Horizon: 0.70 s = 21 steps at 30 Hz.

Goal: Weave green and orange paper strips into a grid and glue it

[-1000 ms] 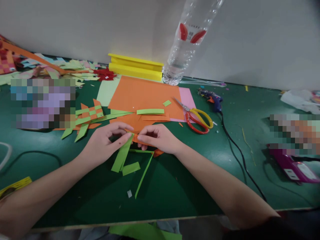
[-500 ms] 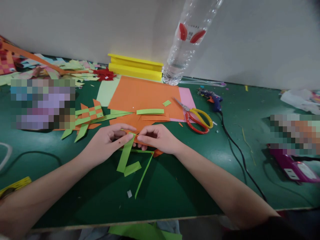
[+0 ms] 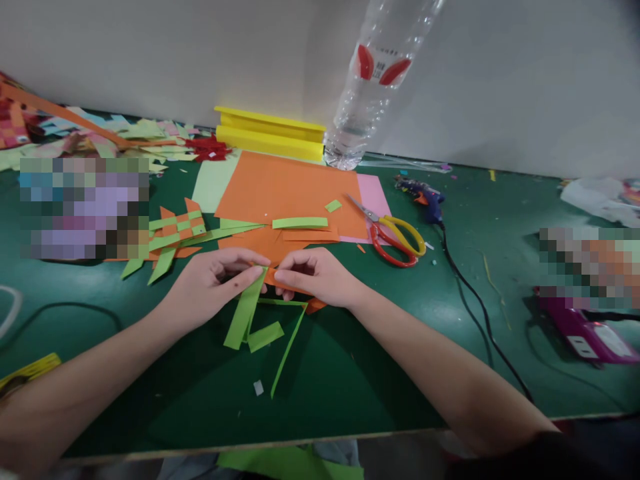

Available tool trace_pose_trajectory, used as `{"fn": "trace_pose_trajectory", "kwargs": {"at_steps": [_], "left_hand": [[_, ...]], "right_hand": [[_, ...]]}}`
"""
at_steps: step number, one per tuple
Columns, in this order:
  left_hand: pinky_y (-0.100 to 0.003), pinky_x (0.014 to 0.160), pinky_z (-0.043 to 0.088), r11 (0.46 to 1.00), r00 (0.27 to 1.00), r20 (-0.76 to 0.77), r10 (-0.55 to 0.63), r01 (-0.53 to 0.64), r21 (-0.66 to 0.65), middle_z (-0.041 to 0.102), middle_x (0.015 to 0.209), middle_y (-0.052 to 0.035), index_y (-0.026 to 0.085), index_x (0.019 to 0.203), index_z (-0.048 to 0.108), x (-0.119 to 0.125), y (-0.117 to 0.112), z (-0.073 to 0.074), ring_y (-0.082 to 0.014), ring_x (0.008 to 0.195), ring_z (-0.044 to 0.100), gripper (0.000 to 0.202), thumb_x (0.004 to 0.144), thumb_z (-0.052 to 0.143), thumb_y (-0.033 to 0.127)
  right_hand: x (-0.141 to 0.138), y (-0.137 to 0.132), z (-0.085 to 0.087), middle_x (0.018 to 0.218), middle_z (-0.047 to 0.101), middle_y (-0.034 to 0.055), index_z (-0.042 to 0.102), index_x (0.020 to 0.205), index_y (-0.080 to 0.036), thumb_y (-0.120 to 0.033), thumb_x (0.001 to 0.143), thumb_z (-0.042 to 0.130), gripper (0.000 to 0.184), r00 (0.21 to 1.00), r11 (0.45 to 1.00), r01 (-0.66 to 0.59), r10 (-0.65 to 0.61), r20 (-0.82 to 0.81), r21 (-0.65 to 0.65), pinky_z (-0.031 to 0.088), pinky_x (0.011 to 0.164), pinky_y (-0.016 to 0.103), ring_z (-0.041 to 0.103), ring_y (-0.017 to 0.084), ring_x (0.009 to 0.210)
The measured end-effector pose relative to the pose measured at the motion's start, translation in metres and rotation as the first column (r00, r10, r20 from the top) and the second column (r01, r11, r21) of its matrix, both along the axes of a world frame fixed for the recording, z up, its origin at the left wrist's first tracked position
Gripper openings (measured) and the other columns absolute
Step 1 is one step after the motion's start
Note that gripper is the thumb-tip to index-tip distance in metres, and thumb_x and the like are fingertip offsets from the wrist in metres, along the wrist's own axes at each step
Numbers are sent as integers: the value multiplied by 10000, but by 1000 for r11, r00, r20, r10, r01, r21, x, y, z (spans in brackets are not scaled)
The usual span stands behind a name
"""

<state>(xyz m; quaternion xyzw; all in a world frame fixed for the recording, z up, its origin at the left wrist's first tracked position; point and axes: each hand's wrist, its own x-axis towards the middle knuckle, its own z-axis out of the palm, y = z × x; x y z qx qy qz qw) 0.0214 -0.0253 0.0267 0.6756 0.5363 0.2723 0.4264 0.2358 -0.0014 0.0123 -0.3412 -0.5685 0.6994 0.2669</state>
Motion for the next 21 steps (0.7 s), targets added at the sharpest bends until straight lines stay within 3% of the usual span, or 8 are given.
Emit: {"fn": "trace_pose_trajectory", "kwargs": {"at_steps": [10, 14, 21], "left_hand": [[-245, 582, 531, 1000, 999, 40, 8, -8, -7, 753, 697, -10, 228, 931, 707, 2, -1, -1, -184, 632, 703, 297, 807, 651, 492], [-247, 615, 528, 1000, 998, 60, -26, 25, 19, 743, 661, 10, 238, 974, 683, 5, -4, 0, -174, 625, 696, 288, 823, 641, 479], [-258, 589, 497, 989, 993, -45, -111, 115, 98, 749, 671, 21, 250, 1053, 653, 4, -8, -1, -189, 651, 691, 334, 853, 597, 512]], "right_hand": [[1, 1, 3, 687, 676, -8, 645, 732, -160, -459, 755, 738, 314, 998, 997, -53, 51, 30, 64, 532, 649, 235, 626, 83, 601], [2, 2, 4, 691, 651, -22, 659, 731, -163, -436, 768, 724, 284, 996, 984, -57, 46, 71, 171, 471, 640, 224, 568, 75, 617], [1, 2, -2, 721, 655, -26, 677, 754, -159, -369, 732, 767, 229, 998, 984, -56, 59, -8, 168, 445, 663, 215, 556, 69, 644]]}}
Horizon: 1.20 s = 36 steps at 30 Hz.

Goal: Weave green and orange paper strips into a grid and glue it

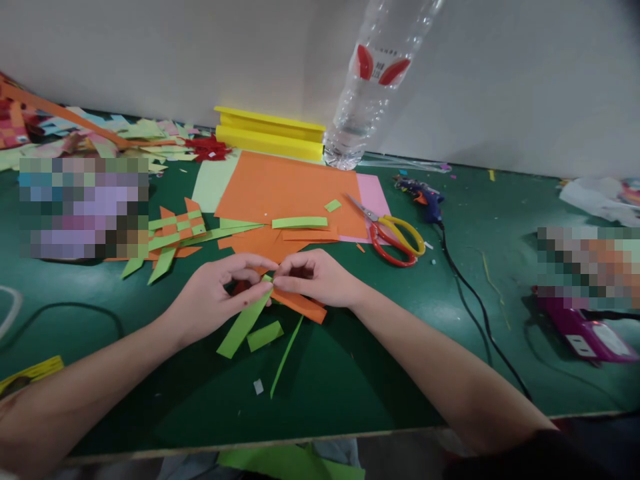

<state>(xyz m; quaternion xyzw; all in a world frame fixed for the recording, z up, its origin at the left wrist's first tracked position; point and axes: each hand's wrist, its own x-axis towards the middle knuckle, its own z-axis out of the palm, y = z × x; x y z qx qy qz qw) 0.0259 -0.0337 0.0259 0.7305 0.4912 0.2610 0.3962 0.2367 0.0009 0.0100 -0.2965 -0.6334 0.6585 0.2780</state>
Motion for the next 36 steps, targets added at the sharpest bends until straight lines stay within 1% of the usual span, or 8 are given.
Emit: {"fn": "trace_pose_trajectory", "kwargs": {"at_steps": [4, 12, 17, 23, 27, 30, 33, 36], "left_hand": [[-253, 629, 530, 998, 999, 32, -19, 21, -62, 749, 679, 13, 233, 1113, 653, 1, 1, 0, -188, 676, 707, 418, 841, 586, 544], [-255, 665, 528, 991, 1000, -23, -14, 11, -134, 762, 686, 7, 220, 1120, 671, 3, 3, 5, -188, 683, 702, 458, 821, 590, 558], [-247, 619, 498, 993, 999, -9, 33, -33, -113, 744, 634, 21, 226, 1090, 672, 3, 2, 2, -172, 622, 667, 438, 794, 623, 546], [-255, 646, 491, 981, 994, 50, 93, -83, -174, 700, 560, 37, 207, 1060, 662, 5, 4, 5, -170, 611, 662, 448, 725, 698, 502], [-226, 512, 397, 987, 995, 45, 93, -87, -133, 546, 465, 87, 206, 990, 671, 6, 4, 6, -113, 454, 500, 403, 714, 700, 498], [-218, 462, 333, 992, 995, 31, 94, -91, -87, 452, 446, 101, 210, 975, 677, 5, 4, 5, -91, 415, 389, 378, 726, 688, 495], [-219, 464, 353, 994, 996, 20, 88, -86, -69, 489, 456, 86, 211, 977, 684, 5, 4, 3, -102, 427, 435, 370, 736, 682, 493], [-223, 509, 445, 991, 995, 56, 83, -77, -109, 644, 547, 41, 209, 999, 679, 4, 3, 2, -134, 496, 585, 366, 791, 642, 508]], "right_hand": [[0, 0, 0, 729, 670, -14, 682, 746, -158, -385, 725, 767, 244, 999, 999, 38, -38, 0, 6, 456, 682, 229, 572, 80, 654], [-2, -1, 0, 662, 623, -35, 661, 702, -158, -370, 669, 809, 261, 992, 991, 124, -122, 34, -53, 410, 587, 213, 507, 66, 589], [-2, -1, 0, 702, 654, -20, 683, 725, -165, -368, 668, 813, 247, 991, 990, 131, -129, 32, -56, 424, 608, 231, 533, 81, 620], [-2, -1, 2, 706, 666, -26, 686, 713, -161, -326, 654, 833, 228, 991, 986, 134, -135, -1, -96, 451, 647, 232, 563, 78, 638], [-2, -2, 2, 699, 667, -26, 685, 715, -161, -324, 662, 826, 222, 990, 986, 141, -142, -5, -86, 456, 636, 230, 564, 78, 631], [-2, -2, 2, 695, 667, -28, 683, 711, -165, -327, 657, 828, 225, 990, 986, 139, -140, -4, -88, 453, 626, 224, 560, 75, 624], [-2, -2, 1, 681, 660, -32, 684, 708, -165, -326, 643, 836, 230, 989, 984, 145, -146, -8, -99, 442, 606, 215, 549, 69, 608], [-2, -2, 0, 684, 665, -27, 683, 712, -163, -330, 638, 838, 240, 989, 984, 142, -145, -24, -105, 458, 624, 225, 563, 76, 617]]}}
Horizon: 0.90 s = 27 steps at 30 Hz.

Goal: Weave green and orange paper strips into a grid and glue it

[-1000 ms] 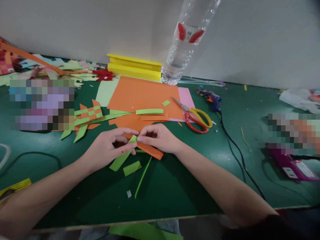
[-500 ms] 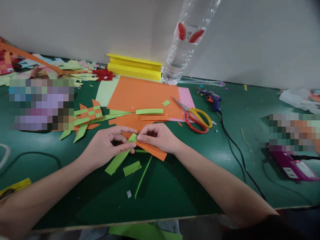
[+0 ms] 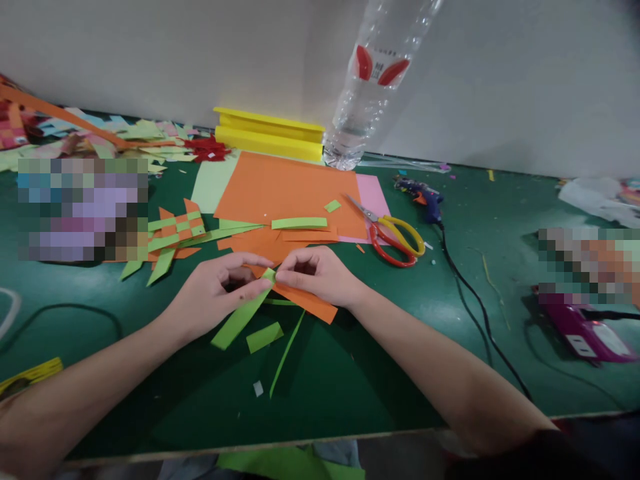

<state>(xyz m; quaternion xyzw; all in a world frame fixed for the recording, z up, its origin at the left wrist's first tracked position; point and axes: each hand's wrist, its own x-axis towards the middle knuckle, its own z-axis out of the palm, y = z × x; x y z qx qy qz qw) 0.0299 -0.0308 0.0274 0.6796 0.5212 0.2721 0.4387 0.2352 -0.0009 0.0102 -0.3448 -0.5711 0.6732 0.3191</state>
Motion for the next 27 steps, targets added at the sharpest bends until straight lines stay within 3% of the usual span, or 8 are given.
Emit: {"fn": "trace_pose_trajectory", "kwargs": {"at_steps": [3, 8, 27], "left_hand": [[-241, 612, 541, 996, 997, 72, 12, -6, -84, 750, 684, -6, 202, 1002, 675, -1, -2, -1, -170, 619, 703, 348, 829, 620, 499], [-269, 679, 586, 994, 995, 91, 32, -22, -110, 770, 710, -11, 206, 1018, 692, -2, -3, -2, -185, 644, 730, 327, 824, 654, 468], [-266, 643, 566, 999, 999, 39, -16, 18, -50, 750, 658, -17, 207, 1053, 688, -2, -2, -1, -192, 644, 722, 348, 848, 612, 477]], "right_hand": [[0, 0, -2, 711, 679, -16, 677, 717, -161, -344, 646, 834, 251, 1000, 1000, -6, 7, -11, 11, 477, 657, 243, 588, 90, 650], [0, 0, -2, 723, 671, -17, 676, 723, -163, -356, 669, 820, 247, 1000, 1000, -12, 12, 29, 20, 469, 667, 246, 578, 88, 658], [0, 0, -1, 712, 674, -12, 670, 734, -154, -343, 628, 841, 276, 999, 999, -53, 53, 5, 7, 467, 627, 235, 579, 82, 627]]}}
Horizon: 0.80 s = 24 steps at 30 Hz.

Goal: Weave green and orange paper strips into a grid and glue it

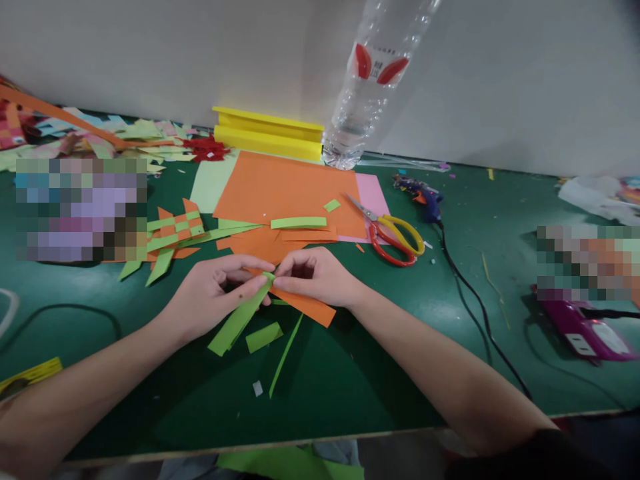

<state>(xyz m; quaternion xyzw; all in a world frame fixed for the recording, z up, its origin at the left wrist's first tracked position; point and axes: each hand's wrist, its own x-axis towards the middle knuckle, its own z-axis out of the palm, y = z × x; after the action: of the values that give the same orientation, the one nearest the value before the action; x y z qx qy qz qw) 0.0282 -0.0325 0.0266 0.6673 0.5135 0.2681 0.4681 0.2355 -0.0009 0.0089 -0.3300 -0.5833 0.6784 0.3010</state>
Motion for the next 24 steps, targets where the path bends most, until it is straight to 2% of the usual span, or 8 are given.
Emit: {"fn": "trace_pose_trajectory", "kwargs": {"at_steps": [7, 13, 16, 20, 24], "left_hand": [[-256, 622, 545, 1000, 1000, -25, -13, 13, 15, 751, 655, -3, 209, 1124, 652, 0, 0, 2, -189, 637, 712, 427, 847, 607, 531], [-274, 674, 565, 998, 999, 16, -41, 42, -52, 766, 710, -25, 199, 1125, 656, 1, 1, 2, -193, 671, 727, 431, 858, 595, 531], [-261, 641, 568, 995, 998, 56, -40, 45, -84, 768, 748, -35, 191, 1006, 680, 2, 1, 2, -178, 630, 718, 368, 854, 604, 518], [-225, 562, 537, 998, 998, 16, -57, 57, -37, 737, 683, -17, 197, 752, 687, 2, 0, 2, -137, 543, 659, 335, 866, 589, 496], [-200, 483, 475, 998, 998, -34, -57, 57, -3, 672, 577, 1, 200, 705, 694, 1, 0, 2, -123, 501, 599, 358, 865, 583, 500]], "right_hand": [[0, 0, -1, 688, 649, -27, 657, 726, -154, -350, 668, 819, 260, 1000, 999, 5, -5, 2, 36, 447, 610, 219, 550, 68, 609], [0, 0, -2, 706, 663, -15, 669, 723, -152, -314, 639, 841, 251, 999, 1000, 13, -14, -43, -13, 459, 639, 235, 568, 81, 638], [-1, 0, 0, 673, 642, -27, 656, 699, -157, -316, 628, 849, 260, 998, 999, 42, -43, -38, -32, 444, 614, 231, 538, 74, 605], [0, 1, 2, 646, 611, -39, 645, 684, -159, -317, 628, 850, 265, 996, 995, 86, -87, -23, -41, 400, 574, 217, 496, 65, 583], [-1, 0, 3, 656, 605, -44, 640, 702, -164, -338, 623, 848, 284, 997, 997, 71, -72, -21, -38, 408, 580, 217, 502, 68, 592]]}}
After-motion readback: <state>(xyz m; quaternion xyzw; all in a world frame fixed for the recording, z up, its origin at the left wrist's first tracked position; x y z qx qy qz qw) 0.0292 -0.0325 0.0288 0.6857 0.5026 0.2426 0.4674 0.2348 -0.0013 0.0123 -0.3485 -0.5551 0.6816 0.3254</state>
